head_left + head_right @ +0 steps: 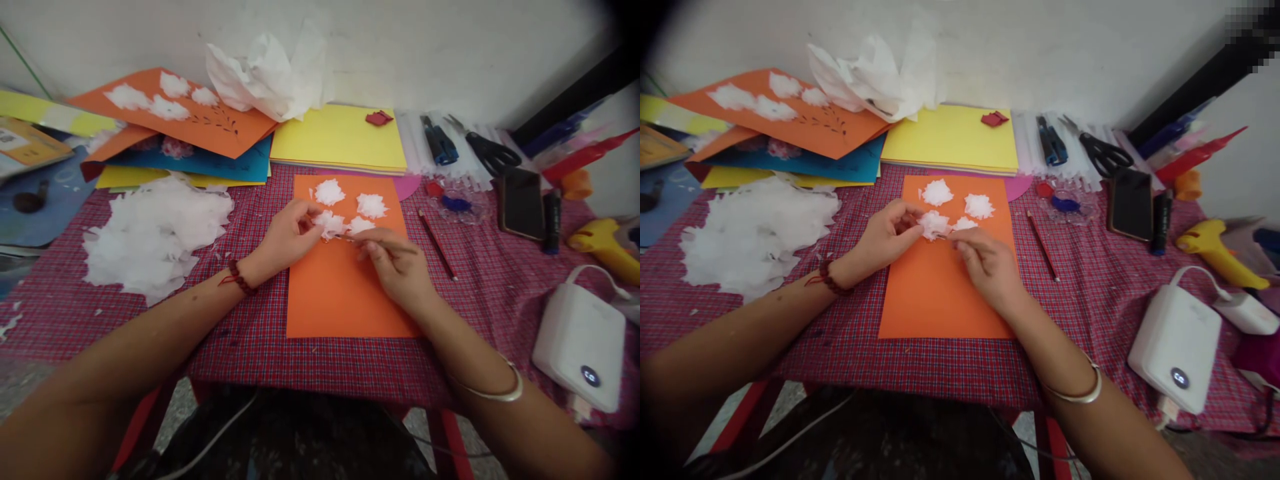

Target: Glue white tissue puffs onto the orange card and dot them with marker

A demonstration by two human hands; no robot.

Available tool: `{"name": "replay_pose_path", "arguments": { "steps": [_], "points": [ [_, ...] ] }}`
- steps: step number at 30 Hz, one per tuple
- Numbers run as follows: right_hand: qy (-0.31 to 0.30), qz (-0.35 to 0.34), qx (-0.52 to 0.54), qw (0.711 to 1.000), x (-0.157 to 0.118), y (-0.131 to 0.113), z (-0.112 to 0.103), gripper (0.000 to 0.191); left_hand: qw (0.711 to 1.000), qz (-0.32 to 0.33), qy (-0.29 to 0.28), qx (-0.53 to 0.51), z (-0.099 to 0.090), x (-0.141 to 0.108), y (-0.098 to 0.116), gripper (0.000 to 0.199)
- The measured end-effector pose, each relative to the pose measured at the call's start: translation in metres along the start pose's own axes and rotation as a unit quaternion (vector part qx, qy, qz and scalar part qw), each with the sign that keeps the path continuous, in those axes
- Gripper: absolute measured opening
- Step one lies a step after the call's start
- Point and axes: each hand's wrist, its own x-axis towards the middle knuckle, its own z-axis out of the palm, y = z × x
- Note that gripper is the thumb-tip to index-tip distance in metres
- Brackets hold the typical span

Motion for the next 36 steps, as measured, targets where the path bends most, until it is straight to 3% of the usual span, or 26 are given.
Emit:
{"name": "replay_pose_path", "arguments": {
  "steps": [4,7,11,16,26,36],
  "points": [
    [-0.156,-0.056,-0.128,0.978,-0.002,-0.009,-0.012,0.023,0.998,0.043,-0.047,0.019,-0.008,0.005,-0.002,0.027],
    [-0.195,-0.057,-0.148,0.968,-0.002,-0.013,-0.016,0.023,0.984,0.128,-0.107,0.06,-0.018,0.015,0.001,0.036],
    [-0.167,-0.028,-0.106,0.98,-0.002,-0.008,-0.014,0.019,0.956,0.218,-0.161,0.114,-0.028,0.027,0.008,0.028],
    [-0.114,0.014,-0.001,0.993,-0.001,0.0,-0.011,0.014,0.94,0.231,-0.212,0.134,-0.021,0.035,0.014,0.024],
    [-0.067,0.11,0.109,0.986,0.002,0.0,-0.009,0.016,0.94,0.215,-0.206,0.168,-0.011,0.044,0.006,0.015],
    [-0.005,0.144,0.147,0.979,0.005,-0.006,-0.012,0.014,0.938,0.212,-0.198,0.19,-0.01,0.044,0.007,0.014]
  ]
}}
